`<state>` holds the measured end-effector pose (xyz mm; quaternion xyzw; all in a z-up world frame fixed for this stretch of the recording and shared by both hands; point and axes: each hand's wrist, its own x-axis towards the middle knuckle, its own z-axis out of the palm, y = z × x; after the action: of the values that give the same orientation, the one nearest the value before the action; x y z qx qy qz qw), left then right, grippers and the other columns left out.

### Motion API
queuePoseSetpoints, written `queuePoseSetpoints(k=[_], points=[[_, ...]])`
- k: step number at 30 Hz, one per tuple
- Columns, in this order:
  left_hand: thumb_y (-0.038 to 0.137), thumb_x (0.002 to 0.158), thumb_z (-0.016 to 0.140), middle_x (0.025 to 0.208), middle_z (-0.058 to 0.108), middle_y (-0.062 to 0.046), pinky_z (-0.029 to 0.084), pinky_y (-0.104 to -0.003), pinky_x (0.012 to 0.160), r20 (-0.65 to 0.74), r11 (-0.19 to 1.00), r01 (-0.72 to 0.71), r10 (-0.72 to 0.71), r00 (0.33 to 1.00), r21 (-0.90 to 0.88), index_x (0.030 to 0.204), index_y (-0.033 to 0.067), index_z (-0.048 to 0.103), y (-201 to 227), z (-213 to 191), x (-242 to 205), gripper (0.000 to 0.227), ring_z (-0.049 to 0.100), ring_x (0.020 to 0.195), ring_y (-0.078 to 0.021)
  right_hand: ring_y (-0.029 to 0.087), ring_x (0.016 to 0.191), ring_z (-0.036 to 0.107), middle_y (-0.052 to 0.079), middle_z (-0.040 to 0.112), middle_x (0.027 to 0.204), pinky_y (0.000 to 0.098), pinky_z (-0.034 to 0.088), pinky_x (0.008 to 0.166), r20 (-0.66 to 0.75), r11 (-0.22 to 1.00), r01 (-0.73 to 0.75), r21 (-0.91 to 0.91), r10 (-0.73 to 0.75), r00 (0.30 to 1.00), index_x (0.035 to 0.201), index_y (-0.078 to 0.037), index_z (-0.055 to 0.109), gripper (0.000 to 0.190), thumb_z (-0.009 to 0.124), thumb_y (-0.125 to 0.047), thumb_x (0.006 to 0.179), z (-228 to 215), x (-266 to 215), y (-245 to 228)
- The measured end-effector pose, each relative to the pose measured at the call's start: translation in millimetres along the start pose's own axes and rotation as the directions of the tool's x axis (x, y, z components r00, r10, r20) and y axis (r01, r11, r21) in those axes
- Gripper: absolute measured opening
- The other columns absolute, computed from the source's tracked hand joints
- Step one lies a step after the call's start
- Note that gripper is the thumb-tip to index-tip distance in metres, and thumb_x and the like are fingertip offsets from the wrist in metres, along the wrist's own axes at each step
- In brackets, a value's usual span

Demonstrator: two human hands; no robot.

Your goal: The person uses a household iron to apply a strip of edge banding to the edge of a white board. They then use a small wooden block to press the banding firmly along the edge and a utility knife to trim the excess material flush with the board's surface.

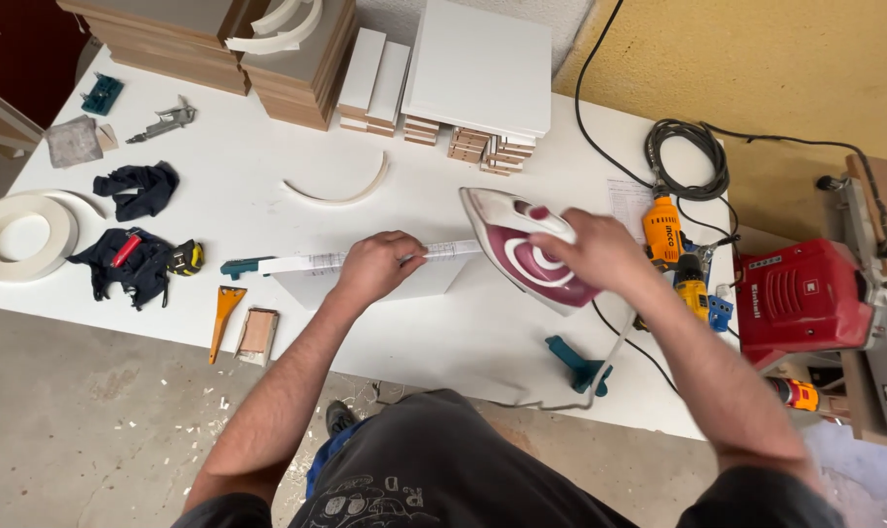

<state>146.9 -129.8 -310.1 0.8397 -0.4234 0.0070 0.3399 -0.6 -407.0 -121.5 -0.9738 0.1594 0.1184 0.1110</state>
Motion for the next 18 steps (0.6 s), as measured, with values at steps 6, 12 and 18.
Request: queuePoseSetpoints(k=[6,12,18], points=[[0.022,0.089,0.078,0.101,0.076,0.008,0.059,-0.033,0.084,-0.002,1.000,-0.020,0.020,1.000,0.022,0.094,0.0230,0.075,0,2,-1,0.005,0.072,0.098,-0.0176,0.041,0.107,0.071,0.022,0.075,0.103,0.0495,0.057,0.091,0.169,0.990,0.025,-0.135,-0.001,0.986,0.113,-0.004,0.073,0.073,0.056,-0.072,0.090,-10,36,-46],[0.023,0.089,0.077,0.101,0.074,0.008,0.058,-0.032,0.084,-0.037,0.996,-0.057,0.060,0.998,0.073,0.091,0.0233,0.073,-3,9,-2,0.004,0.072,0.097,-0.0165,0.044,0.106,0.071,0.026,0.073,0.104,0.0511,0.058,0.090,0.213,0.976,0.071,-0.207,-0.026,0.977,0.119,0.002,0.069,0.071,0.052,-0.063,0.095,-11,44,-62],[0.024,0.090,0.077,0.100,0.075,0.007,0.057,-0.031,0.085,-0.055,0.994,-0.044,0.050,0.997,0.100,0.089,0.0233,0.076,-6,-9,-14,0.002,0.072,0.096,-0.0170,0.044,0.106,0.072,0.026,0.074,0.106,0.0515,0.059,0.090,0.234,0.966,0.104,-0.237,-0.048,0.971,0.121,0.002,0.068,0.070,0.051,-0.062,0.097,-12,43,-77]])
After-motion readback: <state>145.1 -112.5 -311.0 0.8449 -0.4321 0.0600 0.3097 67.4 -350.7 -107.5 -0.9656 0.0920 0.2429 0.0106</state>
